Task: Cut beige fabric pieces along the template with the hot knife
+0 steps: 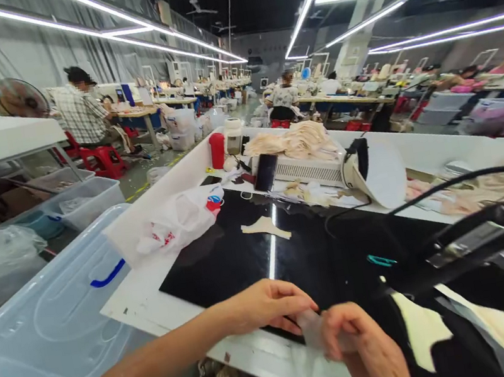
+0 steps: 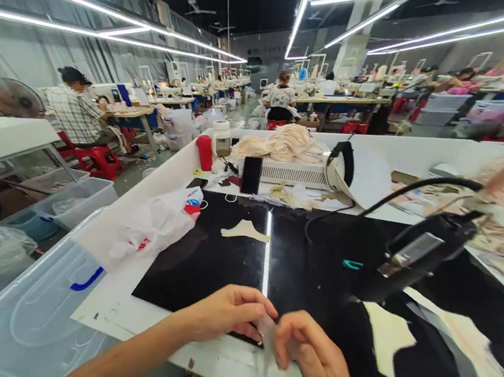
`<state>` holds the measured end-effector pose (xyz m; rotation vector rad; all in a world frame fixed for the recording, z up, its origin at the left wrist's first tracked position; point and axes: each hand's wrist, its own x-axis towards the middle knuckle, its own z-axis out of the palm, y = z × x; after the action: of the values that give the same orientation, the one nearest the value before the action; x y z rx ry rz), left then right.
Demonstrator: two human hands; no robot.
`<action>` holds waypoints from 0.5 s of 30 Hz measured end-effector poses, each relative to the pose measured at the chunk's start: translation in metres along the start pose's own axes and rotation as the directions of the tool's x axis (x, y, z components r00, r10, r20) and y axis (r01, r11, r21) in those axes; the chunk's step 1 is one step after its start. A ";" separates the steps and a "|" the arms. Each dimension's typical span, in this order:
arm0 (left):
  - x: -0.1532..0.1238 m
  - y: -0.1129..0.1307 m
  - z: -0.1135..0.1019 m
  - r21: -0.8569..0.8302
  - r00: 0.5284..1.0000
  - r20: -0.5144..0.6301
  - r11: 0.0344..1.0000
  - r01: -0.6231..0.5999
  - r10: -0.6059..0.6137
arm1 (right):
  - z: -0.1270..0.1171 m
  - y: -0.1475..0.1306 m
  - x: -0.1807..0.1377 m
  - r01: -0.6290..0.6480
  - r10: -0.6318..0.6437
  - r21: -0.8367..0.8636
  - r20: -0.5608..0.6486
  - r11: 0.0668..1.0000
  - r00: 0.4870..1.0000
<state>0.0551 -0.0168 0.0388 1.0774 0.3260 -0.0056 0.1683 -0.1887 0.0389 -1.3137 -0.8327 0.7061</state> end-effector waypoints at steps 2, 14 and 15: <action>-0.010 0.005 -0.007 0.004 1.000 -0.006 1.000 0.028 -0.028 | 0.010 -0.001 0.003 -0.034 0.034 0.021 0.002 0.999 0.999; -0.023 0.025 -0.031 0.322 0.989 -0.136 0.947 -0.008 0.055 | -0.012 0.022 0.014 -0.259 0.260 -0.207 -0.025 0.943 0.965; -0.024 0.027 -0.033 0.353 0.989 -0.136 0.936 -0.002 0.053 | -0.014 0.026 0.014 -0.279 0.283 -0.225 -0.015 0.934 0.959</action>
<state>0.0280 0.0207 0.0539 1.4433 0.4517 0.0407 0.1885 -0.1806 0.0138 -1.6555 -0.7627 0.8673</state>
